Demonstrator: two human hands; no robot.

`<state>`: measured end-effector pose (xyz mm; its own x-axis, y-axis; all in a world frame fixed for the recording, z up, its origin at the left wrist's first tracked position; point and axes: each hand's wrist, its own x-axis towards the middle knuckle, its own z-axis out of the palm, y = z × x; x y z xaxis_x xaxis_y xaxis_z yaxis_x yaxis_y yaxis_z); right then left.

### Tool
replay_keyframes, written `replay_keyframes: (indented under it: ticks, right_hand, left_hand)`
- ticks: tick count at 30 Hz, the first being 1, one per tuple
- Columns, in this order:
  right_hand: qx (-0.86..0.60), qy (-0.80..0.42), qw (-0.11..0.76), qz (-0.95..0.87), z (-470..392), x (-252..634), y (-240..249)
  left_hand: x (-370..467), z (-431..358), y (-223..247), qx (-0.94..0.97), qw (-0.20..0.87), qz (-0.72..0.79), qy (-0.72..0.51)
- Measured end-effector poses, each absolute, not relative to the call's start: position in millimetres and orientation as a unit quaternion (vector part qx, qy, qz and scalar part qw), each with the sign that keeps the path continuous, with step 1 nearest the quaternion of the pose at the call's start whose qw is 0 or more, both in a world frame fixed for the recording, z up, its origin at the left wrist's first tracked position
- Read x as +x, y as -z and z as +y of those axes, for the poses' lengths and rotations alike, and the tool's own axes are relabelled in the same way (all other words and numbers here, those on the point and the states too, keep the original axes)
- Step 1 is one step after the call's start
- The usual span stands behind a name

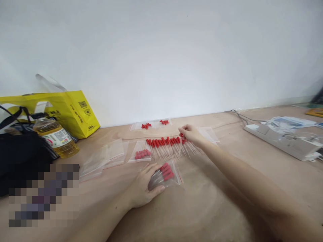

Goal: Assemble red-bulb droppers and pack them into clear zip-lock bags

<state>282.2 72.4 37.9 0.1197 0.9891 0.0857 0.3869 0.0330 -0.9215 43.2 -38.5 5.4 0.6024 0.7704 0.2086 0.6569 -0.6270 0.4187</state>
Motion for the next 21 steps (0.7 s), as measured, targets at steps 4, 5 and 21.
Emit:
replay_keyframes:
  ticks: [4,5,21]
  right_hand:
    - [-0.555,-0.398,0.530,-0.503,27,299,-26]
    - [-0.531,-0.425,0.557,-0.477,18,301,-22]
    - [-0.469,-0.563,0.586,-0.346,-15,289,9]
  left_hand:
    - [45,-37,-3,0.881,0.148,0.402,-0.202]
    - [46,-37,-2,0.880,0.148,0.404,-0.203]
    - [39,-38,1,0.850,0.191,0.451,-0.192]
